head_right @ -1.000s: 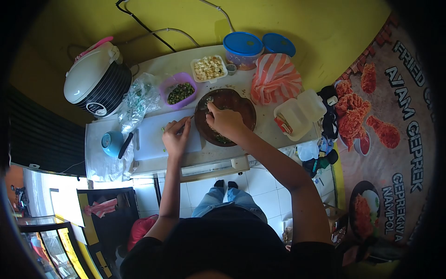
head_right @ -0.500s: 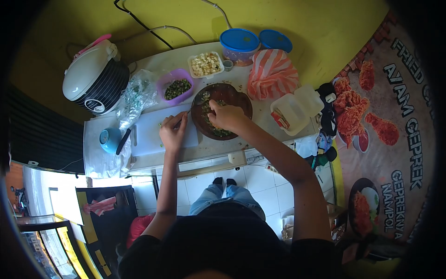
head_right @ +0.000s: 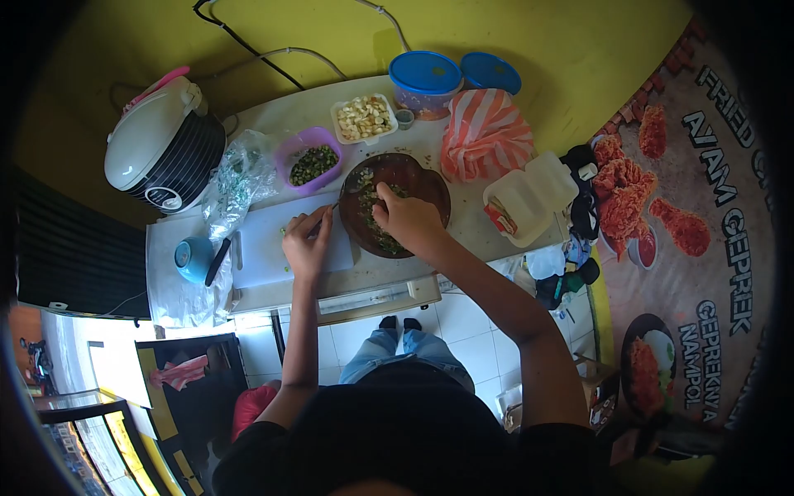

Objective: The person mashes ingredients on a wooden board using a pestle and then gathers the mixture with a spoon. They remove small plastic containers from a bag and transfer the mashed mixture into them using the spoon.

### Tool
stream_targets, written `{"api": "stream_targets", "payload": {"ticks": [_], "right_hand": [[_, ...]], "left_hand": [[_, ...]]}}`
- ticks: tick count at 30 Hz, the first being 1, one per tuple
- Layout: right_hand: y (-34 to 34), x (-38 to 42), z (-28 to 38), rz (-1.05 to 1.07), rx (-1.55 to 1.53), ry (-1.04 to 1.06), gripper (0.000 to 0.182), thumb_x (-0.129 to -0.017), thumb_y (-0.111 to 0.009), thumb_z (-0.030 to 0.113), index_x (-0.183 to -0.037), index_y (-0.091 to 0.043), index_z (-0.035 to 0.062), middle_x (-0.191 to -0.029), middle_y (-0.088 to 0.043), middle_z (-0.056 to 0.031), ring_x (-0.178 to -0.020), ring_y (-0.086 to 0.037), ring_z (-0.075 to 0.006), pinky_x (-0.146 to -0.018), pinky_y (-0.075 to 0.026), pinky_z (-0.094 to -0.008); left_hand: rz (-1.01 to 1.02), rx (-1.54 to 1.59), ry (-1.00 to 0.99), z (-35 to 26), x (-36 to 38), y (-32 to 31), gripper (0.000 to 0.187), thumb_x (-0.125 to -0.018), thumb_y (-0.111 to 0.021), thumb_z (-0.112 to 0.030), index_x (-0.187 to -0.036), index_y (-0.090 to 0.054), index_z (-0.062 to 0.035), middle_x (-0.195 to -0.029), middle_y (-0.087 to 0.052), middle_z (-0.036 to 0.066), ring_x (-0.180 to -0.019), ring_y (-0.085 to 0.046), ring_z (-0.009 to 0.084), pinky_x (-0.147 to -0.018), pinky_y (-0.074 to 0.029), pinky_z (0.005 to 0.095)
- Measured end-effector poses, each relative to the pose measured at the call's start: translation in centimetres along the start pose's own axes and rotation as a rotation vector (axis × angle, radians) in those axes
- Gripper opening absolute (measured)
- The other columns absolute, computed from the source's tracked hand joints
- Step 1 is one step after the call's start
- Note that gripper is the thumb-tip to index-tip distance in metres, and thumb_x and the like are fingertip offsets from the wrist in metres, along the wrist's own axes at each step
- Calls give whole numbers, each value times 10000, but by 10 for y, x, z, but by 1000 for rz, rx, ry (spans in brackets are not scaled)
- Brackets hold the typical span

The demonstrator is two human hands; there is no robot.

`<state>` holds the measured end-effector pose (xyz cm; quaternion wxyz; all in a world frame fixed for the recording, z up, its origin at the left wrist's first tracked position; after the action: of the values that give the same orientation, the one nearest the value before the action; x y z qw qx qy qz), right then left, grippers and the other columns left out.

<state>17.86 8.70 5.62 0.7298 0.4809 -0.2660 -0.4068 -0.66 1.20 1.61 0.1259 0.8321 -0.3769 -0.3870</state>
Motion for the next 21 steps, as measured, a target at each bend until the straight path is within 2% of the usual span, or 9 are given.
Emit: {"api": "stream_targets", "payload": {"ticks": [3, 4, 7, 8, 11, 17, 21], "right_hand": [[2, -16, -11, 40, -11, 78, 305, -912, -491, 389, -1079, -464, 136, -690, -641, -146, -647, -636, -359, -580, -471, -484], [6, -21, -14, 132, -41, 47, 349, -899, -510, 443, -1085, -476, 149, -725, -645, -159, -687, -641, -353, -605, -465, -469], [20, -25, -24, 239, -88, 198, 392, -910, -525, 478, -1111, -486, 144, -865, -662, -161, -770, -653, -331, -651, -471, -416], [29, -22, -26, 239, -95, 228, 402, -888, -576, 482, -1123, -525, 159, -915, -667, -132, -797, -659, -294, -676, -473, -383], [43, -8, -30, 126, -224, 311, 422, -832, -622, 518, -1095, -547, 196, -806, -658, -123, -732, -655, -288, -634, -463, -377], [53, 17, -40, 113, -144, 489, 416, -743, -727, 493, -1054, -648, 229, -754, -664, -77, -666, -644, -243, -624, -459, -351], [52, 23, -44, 89, -93, 534, 413, -713, -739, 502, -1032, -669, 249, -732, -665, -65, -653, -643, -245, -620, -461, -350]], "left_hand": [[8, 6, 5, 0, 0, 0, 125, -797, -703, -157, -895, -747, -95, -585, -545, 57, -546, -508, 206, -552, -424, 340], [2, -4, -6, 0, 1, 1, 126, -796, -703, -159, -895, -748, -96, -587, -548, 56, -548, -510, 205, -553, -426, 340], [-10, -20, -27, -1, 2, 2, 128, -796, -703, -163, -896, -748, -99, -593, -555, 54, -554, -515, 203, -555, -431, 340], [-10, -19, -23, -1, 2, 2, 128, -796, -703, -165, -897, -749, -100, -594, -556, 53, -556, -517, 203, -556, -433, 339], [-11, -21, -25, 1, 2, 1, 130, -799, -700, -171, -898, -749, -104, -596, -559, 52, -559, -520, 203, -558, -436, 337], [-20, -25, -31, 0, 3, 1, 132, -802, -697, -177, -903, -749, -109, -594, -556, 50, -564, -518, 203, -556, -433, 341], [-24, -16, -19, 1, 4, 0, 132, -802, -697, -179, -903, -748, -109, -592, -551, 49, -564, -513, 202, -553, -430, 343]]}}
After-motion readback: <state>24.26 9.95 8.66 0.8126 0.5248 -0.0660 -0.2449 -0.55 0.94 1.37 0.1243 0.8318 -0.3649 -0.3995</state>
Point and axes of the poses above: each hand's wrist, its own x-axis away from the middle knuckle, its own y-axis out of the back of the hand, z = x × y, the point moved 2 cm from there along -x, towards the middle knuckle
